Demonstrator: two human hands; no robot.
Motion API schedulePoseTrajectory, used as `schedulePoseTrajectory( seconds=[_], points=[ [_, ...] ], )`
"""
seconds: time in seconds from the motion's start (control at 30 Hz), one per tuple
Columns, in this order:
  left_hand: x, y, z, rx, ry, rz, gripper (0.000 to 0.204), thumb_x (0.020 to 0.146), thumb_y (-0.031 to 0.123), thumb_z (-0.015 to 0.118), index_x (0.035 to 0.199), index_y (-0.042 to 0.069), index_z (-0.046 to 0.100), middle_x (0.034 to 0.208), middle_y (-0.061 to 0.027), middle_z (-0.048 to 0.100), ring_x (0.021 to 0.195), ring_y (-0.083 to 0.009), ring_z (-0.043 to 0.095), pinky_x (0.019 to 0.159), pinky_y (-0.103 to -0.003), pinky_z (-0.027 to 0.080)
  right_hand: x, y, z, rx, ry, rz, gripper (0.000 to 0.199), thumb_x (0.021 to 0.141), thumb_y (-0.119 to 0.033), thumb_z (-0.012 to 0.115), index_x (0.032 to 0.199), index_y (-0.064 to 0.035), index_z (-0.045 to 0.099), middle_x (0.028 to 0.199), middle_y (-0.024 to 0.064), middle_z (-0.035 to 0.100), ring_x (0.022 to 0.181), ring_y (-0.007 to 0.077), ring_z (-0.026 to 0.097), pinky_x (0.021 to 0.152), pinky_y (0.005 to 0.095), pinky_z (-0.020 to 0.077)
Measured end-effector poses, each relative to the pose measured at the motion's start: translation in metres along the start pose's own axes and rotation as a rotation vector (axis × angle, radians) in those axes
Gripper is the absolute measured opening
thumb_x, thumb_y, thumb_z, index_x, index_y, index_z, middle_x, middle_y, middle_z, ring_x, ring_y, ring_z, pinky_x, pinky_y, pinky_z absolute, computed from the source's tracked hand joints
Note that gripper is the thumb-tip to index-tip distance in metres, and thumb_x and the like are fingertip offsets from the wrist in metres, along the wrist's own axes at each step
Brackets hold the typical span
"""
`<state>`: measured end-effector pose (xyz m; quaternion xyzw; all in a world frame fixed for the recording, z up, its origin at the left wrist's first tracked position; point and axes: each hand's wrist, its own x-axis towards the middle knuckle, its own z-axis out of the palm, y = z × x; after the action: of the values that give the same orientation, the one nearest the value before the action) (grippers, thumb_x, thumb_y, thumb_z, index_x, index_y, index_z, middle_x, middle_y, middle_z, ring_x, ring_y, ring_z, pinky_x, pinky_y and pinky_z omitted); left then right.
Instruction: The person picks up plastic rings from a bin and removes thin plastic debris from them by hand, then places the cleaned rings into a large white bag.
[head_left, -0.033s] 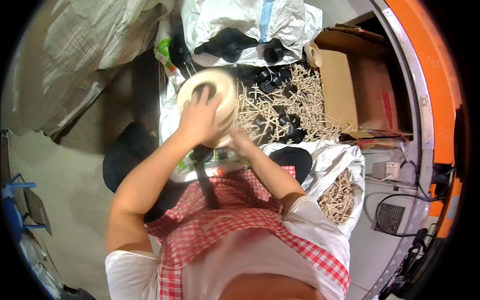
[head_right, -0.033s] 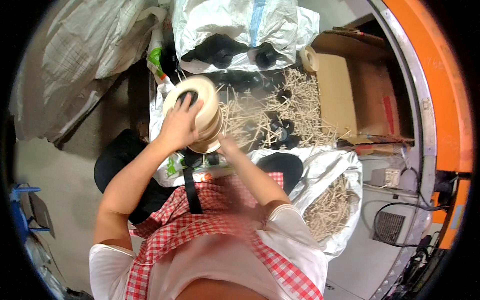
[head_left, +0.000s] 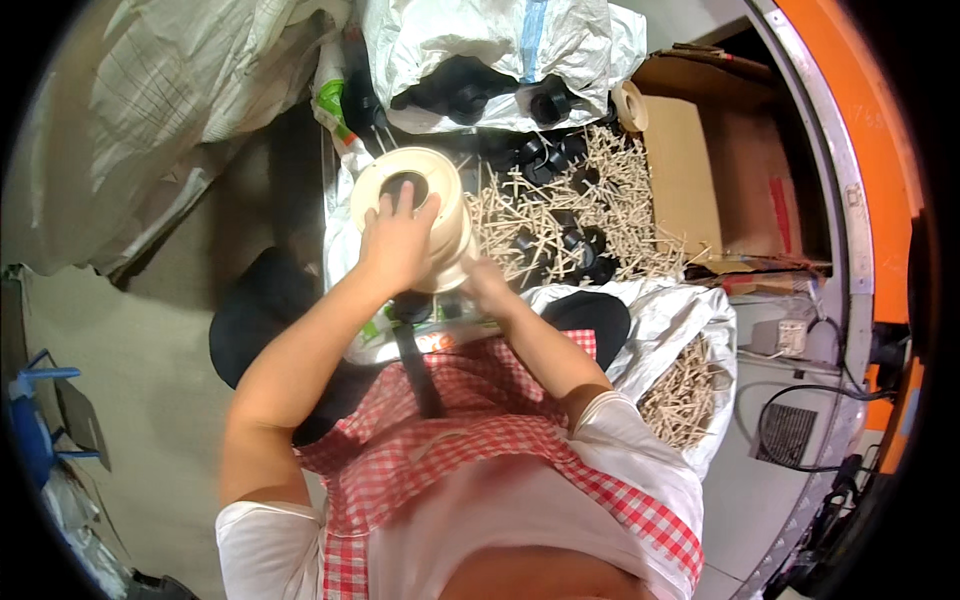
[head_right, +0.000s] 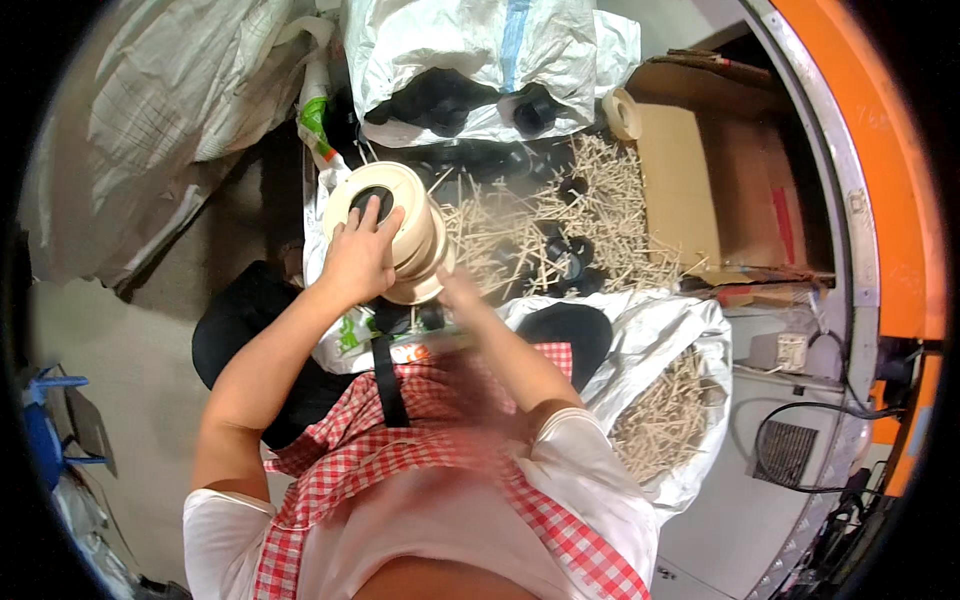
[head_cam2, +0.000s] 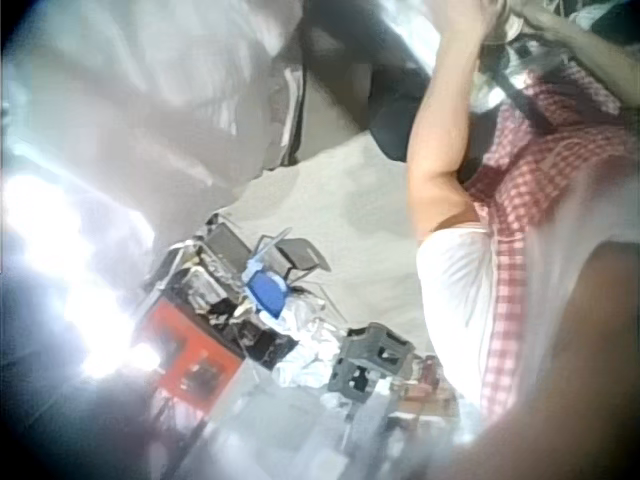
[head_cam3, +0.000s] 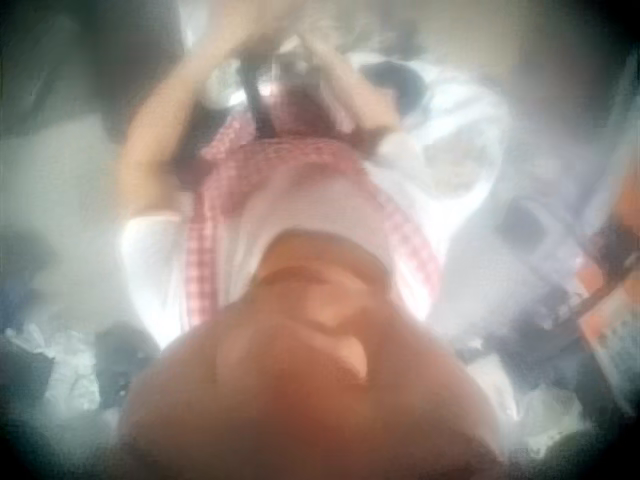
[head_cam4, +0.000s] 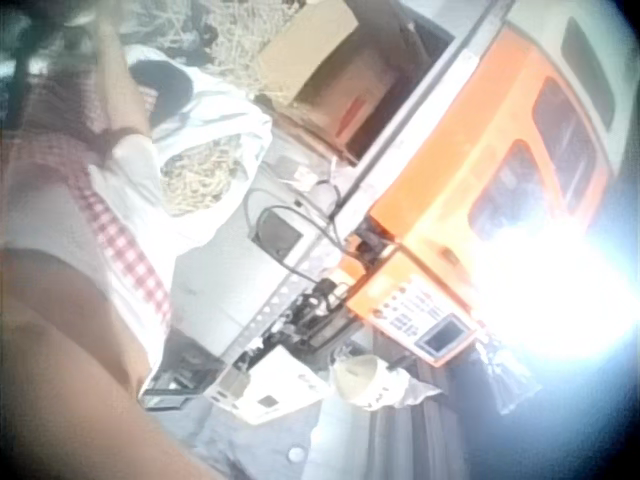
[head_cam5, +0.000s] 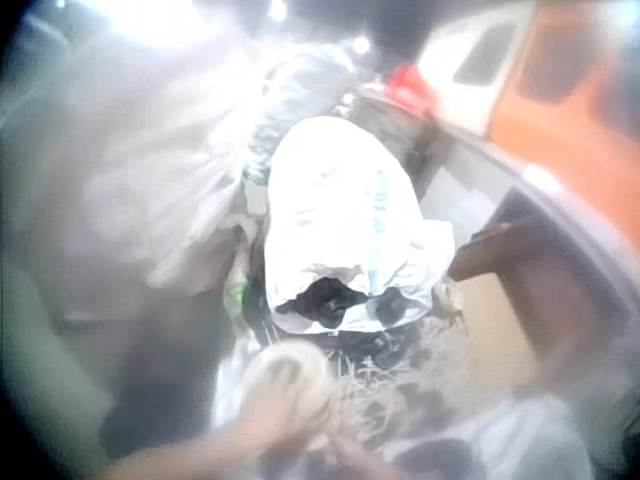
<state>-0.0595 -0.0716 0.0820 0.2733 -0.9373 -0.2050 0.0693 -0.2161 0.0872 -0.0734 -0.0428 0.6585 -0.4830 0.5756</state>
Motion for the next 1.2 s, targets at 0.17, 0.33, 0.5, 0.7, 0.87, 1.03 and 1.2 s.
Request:
schedulePoseTrajectory(
  seconds=[0.17, 0.33, 0.5, 0.7, 0.87, 1.03, 1.2],
  points=[
    [-0.016, -0.051, 0.004, -0.282, 0.028, -0.073, 0.084, 0.062, 0.026, 0.070, 0.138, 0.011, 0.037, 0.137, -0.0297, 0.036, 0.122, -0.0413, 0.043, 0.100, -0.039, 0.040, -0.013, -0.024, 0.027, -0.583, -0.389, -0.756, 0.046, 0.077, 0.013, 0.059, 0.121, 0.0038, 0.049, 0.120, 0.0120, 0.054, 0.110, 0.0228, 0.055, 0.094, 0.0368, 0.0463],
    [-0.052, -0.038, -0.027, -0.379, 0.168, -0.021, 0.076, 0.068, 0.023, 0.061, 0.137, 0.006, 0.037, 0.139, -0.0259, 0.036, 0.129, -0.0367, 0.036, 0.109, -0.039, 0.029, -0.065, -0.044, 0.062, 0.472, -0.133, -0.483, 0.053, 0.085, -0.004, 0.050, 0.136, -0.0045, 0.035, 0.132, 0.0129, 0.047, 0.121, 0.0266, 0.048, 0.101, 0.0411, 0.0407],
    [-0.113, -0.017, -0.064, -0.307, 0.701, 0.351, 0.073, 0.068, 0.020, 0.073, 0.131, 0.001, 0.042, 0.135, -0.0323, 0.036, 0.122, -0.0481, 0.040, 0.102, -0.048, 0.035, -0.125, -0.085, 0.079, 0.202, -0.026, -0.917, 0.059, 0.075, -0.003, 0.059, 0.128, -0.0016, 0.032, 0.121, 0.0110, 0.047, 0.110, 0.0192, 0.047, 0.096, 0.0328, 0.0369],
    [-0.184, -0.054, -0.129, 0.156, 0.698, 0.220, 0.073, 0.074, 0.024, 0.071, 0.134, 0.001, 0.037, 0.132, -0.0276, 0.042, 0.119, -0.0446, 0.044, 0.100, -0.049, 0.036, -0.189, -0.148, 0.149, 0.088, -0.159, -1.556, 0.064, 0.074, -0.016, 0.072, 0.124, -0.0016, 0.035, 0.110, 0.0104, 0.050, 0.096, 0.0164, 0.052, 0.083, 0.0320, 0.0443],
    [-0.180, -0.110, -0.318, 0.532, 0.944, -0.071, 0.066, 0.077, 0.023, 0.069, 0.133, 0.000, 0.041, 0.128, -0.0235, 0.047, 0.118, -0.0374, 0.047, 0.099, -0.044, 0.037, -0.236, -0.316, 0.269, -0.314, -0.189, -2.138, 0.057, 0.074, -0.023, 0.073, 0.120, 0.0018, 0.050, 0.112, 0.0210, 0.054, 0.104, 0.0357, 0.054, 0.089, 0.0419, 0.0427],
    [-0.168, -0.062, -0.527, 0.651, 1.487, 0.036, 0.059, 0.081, 0.021, 0.068, 0.131, 0.000, 0.045, 0.125, -0.0193, 0.053, 0.117, -0.0302, 0.049, 0.099, -0.038, 0.037, -0.287, -0.463, 0.356, -0.181, -0.146, -2.141, 0.060, 0.077, -0.036, 0.070, 0.118, 0.0021, 0.048, 0.117, 0.0248, 0.052, 0.104, 0.0382, 0.053, 0.087, 0.0414, 0.0434],
    [-0.151, -0.021, -0.431, 0.337, 1.063, 0.084, 0.048, 0.081, 0.014, 0.067, 0.125, 0.001, 0.053, 0.124, -0.0140, 0.056, 0.113, -0.0222, 0.054, 0.097, -0.034, 0.040, -0.212, -0.354, 0.296, -0.788, -0.391, -2.123, 0.017, 0.083, -0.023, 0.061, 0.088, -0.0080, 0.057, 0.071, 0.0130, 0.060, 0.069, 0.0321, 0.060, 0.061, 0.0417, 0.0454]
  ],
)
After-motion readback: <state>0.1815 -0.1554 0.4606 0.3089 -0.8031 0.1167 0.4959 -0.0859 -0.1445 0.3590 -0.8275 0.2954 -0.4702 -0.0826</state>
